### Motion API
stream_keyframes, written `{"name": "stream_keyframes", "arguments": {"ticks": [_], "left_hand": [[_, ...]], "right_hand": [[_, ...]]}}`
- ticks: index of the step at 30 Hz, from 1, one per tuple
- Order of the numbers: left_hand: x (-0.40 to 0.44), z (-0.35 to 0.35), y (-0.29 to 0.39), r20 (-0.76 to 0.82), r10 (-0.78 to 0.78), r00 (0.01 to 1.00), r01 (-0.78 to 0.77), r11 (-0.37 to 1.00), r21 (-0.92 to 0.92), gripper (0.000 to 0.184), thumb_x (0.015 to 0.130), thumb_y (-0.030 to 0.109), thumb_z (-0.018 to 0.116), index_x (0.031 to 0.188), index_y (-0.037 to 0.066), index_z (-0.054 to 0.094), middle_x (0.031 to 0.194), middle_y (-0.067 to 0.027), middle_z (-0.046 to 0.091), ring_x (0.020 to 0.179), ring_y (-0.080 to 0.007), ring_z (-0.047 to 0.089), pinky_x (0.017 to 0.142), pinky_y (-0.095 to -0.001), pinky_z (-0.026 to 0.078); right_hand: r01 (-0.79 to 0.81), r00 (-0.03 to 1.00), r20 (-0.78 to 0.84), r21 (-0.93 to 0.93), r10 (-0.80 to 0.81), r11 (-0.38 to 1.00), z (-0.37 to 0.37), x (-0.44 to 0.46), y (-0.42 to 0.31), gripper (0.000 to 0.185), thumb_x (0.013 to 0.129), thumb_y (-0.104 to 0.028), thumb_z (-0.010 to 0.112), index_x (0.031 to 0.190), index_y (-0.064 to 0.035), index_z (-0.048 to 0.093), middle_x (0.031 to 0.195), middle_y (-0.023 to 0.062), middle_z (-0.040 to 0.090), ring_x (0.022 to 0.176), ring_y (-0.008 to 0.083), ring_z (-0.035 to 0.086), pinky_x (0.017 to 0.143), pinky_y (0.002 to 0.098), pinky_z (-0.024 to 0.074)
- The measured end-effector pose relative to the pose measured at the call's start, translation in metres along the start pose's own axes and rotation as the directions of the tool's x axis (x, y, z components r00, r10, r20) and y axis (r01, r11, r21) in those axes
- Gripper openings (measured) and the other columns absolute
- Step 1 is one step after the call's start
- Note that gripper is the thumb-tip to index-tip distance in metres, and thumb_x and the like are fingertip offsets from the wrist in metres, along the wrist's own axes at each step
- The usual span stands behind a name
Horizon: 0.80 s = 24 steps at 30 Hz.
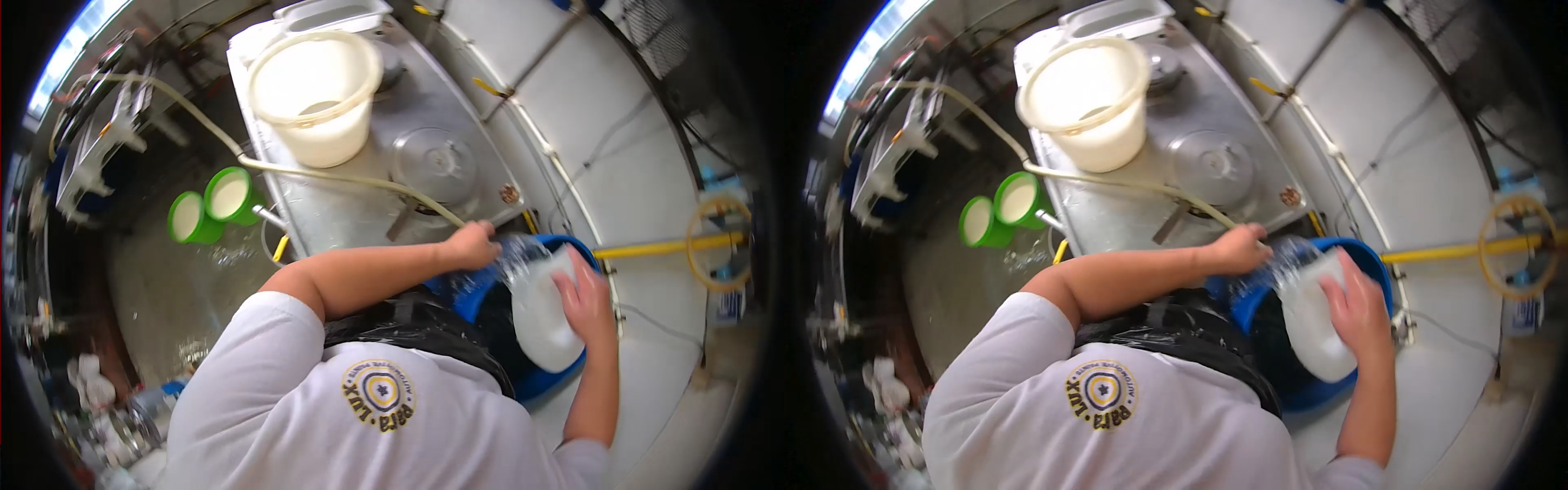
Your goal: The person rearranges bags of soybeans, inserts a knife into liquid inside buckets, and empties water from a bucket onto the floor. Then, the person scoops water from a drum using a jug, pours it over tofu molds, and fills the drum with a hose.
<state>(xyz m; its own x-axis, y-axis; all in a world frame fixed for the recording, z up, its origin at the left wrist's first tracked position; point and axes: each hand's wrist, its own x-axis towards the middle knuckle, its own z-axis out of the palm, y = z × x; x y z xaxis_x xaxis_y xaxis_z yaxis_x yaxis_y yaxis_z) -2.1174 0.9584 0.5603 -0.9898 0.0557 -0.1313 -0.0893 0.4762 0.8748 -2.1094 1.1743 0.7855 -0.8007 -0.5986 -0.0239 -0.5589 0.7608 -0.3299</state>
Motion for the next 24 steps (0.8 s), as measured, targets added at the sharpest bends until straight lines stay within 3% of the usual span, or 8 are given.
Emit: {"name": "stream_keyframes", "arguments": {"ticks": [2,4,5,7,11,18,22,24], "left_hand": [[0.010,-0.026,0.042,0.118,-0.343,0.932,0.363,0.872,-0.329,0.047,0.090,0.029,0.068,0.120,-0.007,0.062,0.115,-0.0338,0.067,0.107,-0.0459,0.068,0.093,-0.0494,0.056],[0.036,-0.019,0.035,-0.100,-0.362,0.927,0.240,0.776,-0.583,0.045,0.092,0.026,0.063,0.122,-0.008,0.058,0.108,-0.0256,0.069,0.100,-0.0347,0.069,0.088,-0.0499,0.056],[0.049,-0.021,0.043,-0.064,-0.557,0.828,0.328,0.574,-0.750,0.042,0.092,0.023,0.064,0.128,0.002,0.057,0.120,-0.0196,0.065,0.098,-0.0299,0.064,0.079,-0.0457,0.054],[0.054,-0.042,0.047,-0.140,-0.556,0.819,0.261,0.580,-0.772,0.043,0.091,0.018,0.065,0.130,0.002,0.058,0.114,-0.0187,0.068,0.097,-0.0276,0.065,0.074,-0.0449,0.053],[0.109,-0.021,-0.021,0.103,-0.332,0.938,0.245,0.421,-0.873,0.042,0.092,0.013,0.062,0.133,0.003,0.058,0.108,-0.0191,0.069,0.088,-0.0255,0.066,0.068,-0.0434,0.052],[0.087,-0.023,-0.009,-0.030,-0.482,0.876,0.304,0.599,-0.741,0.044,0.093,0.017,0.062,0.135,0.005,0.059,0.108,-0.0183,0.070,0.085,-0.0255,0.067,0.067,-0.0392,0.054],[0.066,-0.025,-0.039,0.042,-0.330,0.943,0.301,0.794,-0.529,0.034,0.096,0.019,0.059,0.126,0.004,0.064,0.107,-0.0156,0.071,0.090,-0.0229,0.068,0.073,-0.0378,0.054],[0.036,-0.045,-0.035,0.057,-0.075,0.995,0.082,0.990,-0.116,0.028,0.096,0.018,0.059,0.117,0.002,0.069,0.110,-0.0200,0.070,0.094,-0.0326,0.070,0.081,-0.0426,0.055]], "right_hand": [[-0.011,0.995,0.099,-0.053,0.016,0.999,-0.022,0.034,-0.039,0.046,0.096,-0.028,0.068,0.131,-0.0001,0.063,0.110,0.0271,0.070,0.101,0.0457,0.067,0.087,0.0470,0.0542],[0.010,0.968,0.249,-0.178,0.035,0.984,-0.028,0.066,-0.052,0.037,0.095,-0.034,0.067,0.118,-0.0043,0.068,0.103,0.0250,0.071,0.097,0.0471,0.066,0.082,0.0512,0.0534],[0.040,0.962,0.272,-0.232,0.025,0.972,-0.032,0.079,-0.060,0.035,0.095,-0.035,0.066,0.114,-0.0055,0.068,0.100,0.0239,0.072,0.095,0.0461,0.067,0.080,0.0515,0.0535],[0.054,0.957,0.287,-0.284,0.032,0.957,-0.038,0.101,-0.074,0.033,0.095,-0.035,0.066,0.111,-0.0067,0.068,0.097,0.0228,0.072,0.092,0.0452,0.067,0.078,0.0518,0.0536],[0.080,0.941,0.332,-0.395,0.061,0.915,-0.043,0.131,-0.097,0.033,0.094,-0.036,0.067,0.109,-0.0066,0.069,0.094,0.0211,0.072,0.093,0.0411,0.070,0.079,0.0498,0.0553],[0.078,0.953,0.298,-0.414,0.054,0.907,-0.021,0.123,-0.077,0.032,0.093,-0.036,0.069,0.104,-0.0052,0.067,0.094,0.0202,0.072,0.093,0.0408,0.069,0.080,0.0505,0.0545],[0.032,0.952,0.289,-0.415,0.098,0.909,-0.001,0.090,-0.042,0.032,0.092,-0.035,0.070,0.103,-0.0058,0.065,0.094,0.0202,0.073,0.093,0.0424,0.069,0.080,0.0526,0.0534],[-0.016,0.937,0.313,-0.402,0.153,0.916,0.019,0.067,-0.014,0.031,0.091,-0.035,0.070,0.102,-0.0065,0.066,0.095,0.0205,0.072,0.094,0.0429,0.068,0.081,0.0535,0.0529]]}}
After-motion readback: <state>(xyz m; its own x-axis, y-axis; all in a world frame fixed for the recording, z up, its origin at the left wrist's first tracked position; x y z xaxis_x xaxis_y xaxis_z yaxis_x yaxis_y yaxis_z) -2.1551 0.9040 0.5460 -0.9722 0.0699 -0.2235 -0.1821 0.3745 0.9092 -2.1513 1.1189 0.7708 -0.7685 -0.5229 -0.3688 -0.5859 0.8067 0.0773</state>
